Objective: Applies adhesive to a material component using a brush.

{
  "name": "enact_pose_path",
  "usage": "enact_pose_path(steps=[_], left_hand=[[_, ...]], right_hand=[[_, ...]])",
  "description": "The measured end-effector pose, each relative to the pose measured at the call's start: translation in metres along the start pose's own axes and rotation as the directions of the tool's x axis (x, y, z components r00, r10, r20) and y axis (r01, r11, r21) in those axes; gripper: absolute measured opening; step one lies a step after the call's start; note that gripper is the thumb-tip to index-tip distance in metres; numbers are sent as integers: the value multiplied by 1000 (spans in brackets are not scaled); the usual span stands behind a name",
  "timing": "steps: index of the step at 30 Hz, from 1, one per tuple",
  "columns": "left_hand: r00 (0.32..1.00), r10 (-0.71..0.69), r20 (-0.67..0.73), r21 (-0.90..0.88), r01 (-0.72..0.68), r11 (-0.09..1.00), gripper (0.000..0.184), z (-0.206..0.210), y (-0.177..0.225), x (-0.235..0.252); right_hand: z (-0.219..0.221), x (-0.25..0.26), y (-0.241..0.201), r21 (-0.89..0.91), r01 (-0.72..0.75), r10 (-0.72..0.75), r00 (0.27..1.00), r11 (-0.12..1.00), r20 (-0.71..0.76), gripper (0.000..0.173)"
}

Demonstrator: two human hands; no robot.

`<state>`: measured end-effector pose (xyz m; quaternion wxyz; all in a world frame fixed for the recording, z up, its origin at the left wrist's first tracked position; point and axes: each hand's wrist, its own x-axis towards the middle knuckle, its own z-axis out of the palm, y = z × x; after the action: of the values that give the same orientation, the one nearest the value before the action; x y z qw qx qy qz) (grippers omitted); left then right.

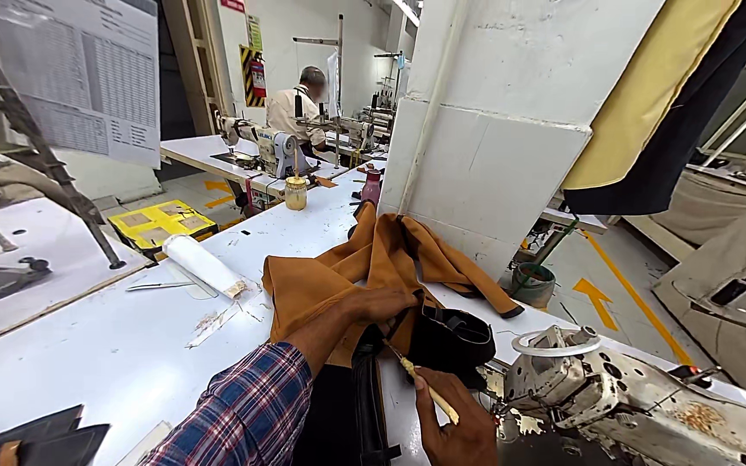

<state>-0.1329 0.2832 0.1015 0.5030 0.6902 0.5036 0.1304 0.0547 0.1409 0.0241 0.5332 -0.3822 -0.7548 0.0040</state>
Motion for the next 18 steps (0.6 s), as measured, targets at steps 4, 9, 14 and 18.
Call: enact_pose_path(steps=[4,9,14,18], left_hand=[[997,70,-8,-21,-71,997,44,1,0,5],[973,231,15,-3,-231,973,31,1,16,3],[963,265,36,58,-267,962,26,3,24,3],[975,222,-1,19,-222,975,30,0,28,3]], right_hand=[[-3,10,5,-111,50,-57,996,993,-65,25],[-6,5,0,-106,34,-36,999,994,-13,24],[-12,9,2,-97,20,-23,999,995,-30,24],[-19,15,-4,-228,73,-88,995,971,-55,25]])
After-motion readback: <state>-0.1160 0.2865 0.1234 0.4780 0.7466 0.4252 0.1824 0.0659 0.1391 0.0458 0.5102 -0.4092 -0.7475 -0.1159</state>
